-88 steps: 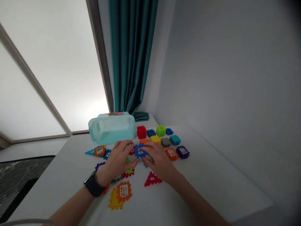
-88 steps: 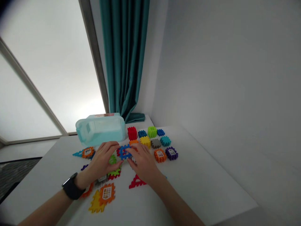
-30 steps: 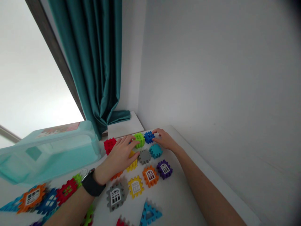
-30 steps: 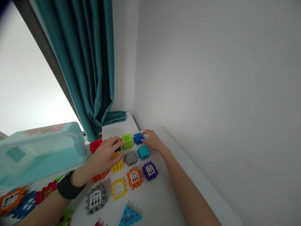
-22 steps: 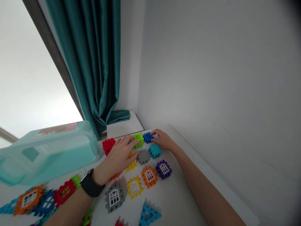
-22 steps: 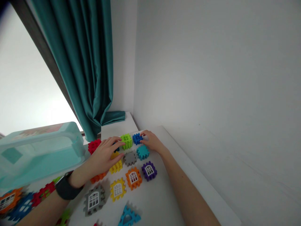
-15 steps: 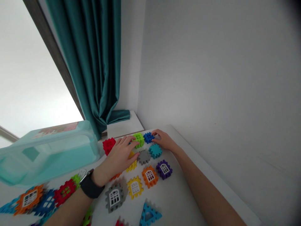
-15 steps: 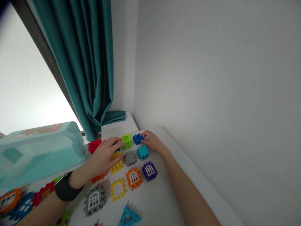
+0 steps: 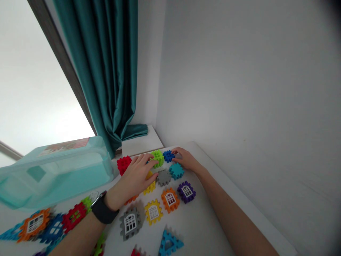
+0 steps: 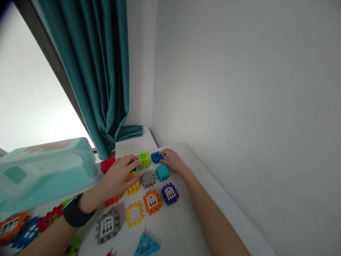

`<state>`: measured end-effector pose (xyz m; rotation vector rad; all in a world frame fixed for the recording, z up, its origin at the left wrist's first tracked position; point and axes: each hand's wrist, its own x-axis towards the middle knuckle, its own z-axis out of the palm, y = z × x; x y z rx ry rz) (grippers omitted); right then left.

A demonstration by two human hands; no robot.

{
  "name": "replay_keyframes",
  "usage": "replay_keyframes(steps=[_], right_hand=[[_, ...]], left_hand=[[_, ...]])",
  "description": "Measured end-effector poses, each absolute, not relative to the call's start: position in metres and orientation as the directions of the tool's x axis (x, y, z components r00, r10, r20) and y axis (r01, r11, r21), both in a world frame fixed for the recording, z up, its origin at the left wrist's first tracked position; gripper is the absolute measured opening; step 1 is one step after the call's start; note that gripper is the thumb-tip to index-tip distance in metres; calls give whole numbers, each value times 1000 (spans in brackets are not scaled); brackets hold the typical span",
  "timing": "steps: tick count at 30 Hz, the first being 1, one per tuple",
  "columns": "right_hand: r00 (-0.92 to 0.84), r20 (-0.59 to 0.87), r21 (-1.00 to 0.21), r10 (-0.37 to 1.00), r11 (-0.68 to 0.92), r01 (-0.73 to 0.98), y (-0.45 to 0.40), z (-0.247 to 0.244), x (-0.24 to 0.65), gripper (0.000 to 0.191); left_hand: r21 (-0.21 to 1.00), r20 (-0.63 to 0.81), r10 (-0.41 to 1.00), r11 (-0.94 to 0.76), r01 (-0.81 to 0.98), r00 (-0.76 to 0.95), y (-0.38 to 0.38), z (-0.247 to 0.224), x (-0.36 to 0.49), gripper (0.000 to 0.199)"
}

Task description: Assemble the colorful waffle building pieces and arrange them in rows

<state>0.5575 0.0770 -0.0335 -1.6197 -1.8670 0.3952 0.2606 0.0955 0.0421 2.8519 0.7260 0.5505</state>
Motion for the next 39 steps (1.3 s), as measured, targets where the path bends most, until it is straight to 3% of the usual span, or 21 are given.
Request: replay_keyframes(steps=[17, 28, 39], right_hand=[[-50, 347, -586, 936, 259, 768, 72, -21, 553, 22], [-183, 469, -398, 864, 391, 830, 50, 11, 512, 21], [-230, 472, -398, 851, 439, 806, 19, 30, 457, 22]], left_hand=[[195, 338, 465, -885, 423, 818, 94, 45, 261, 31], [136, 357, 454, -890, 436, 816, 96, 63, 249, 27], [122, 323, 487, -872, 475, 811, 81, 74, 205, 28]])
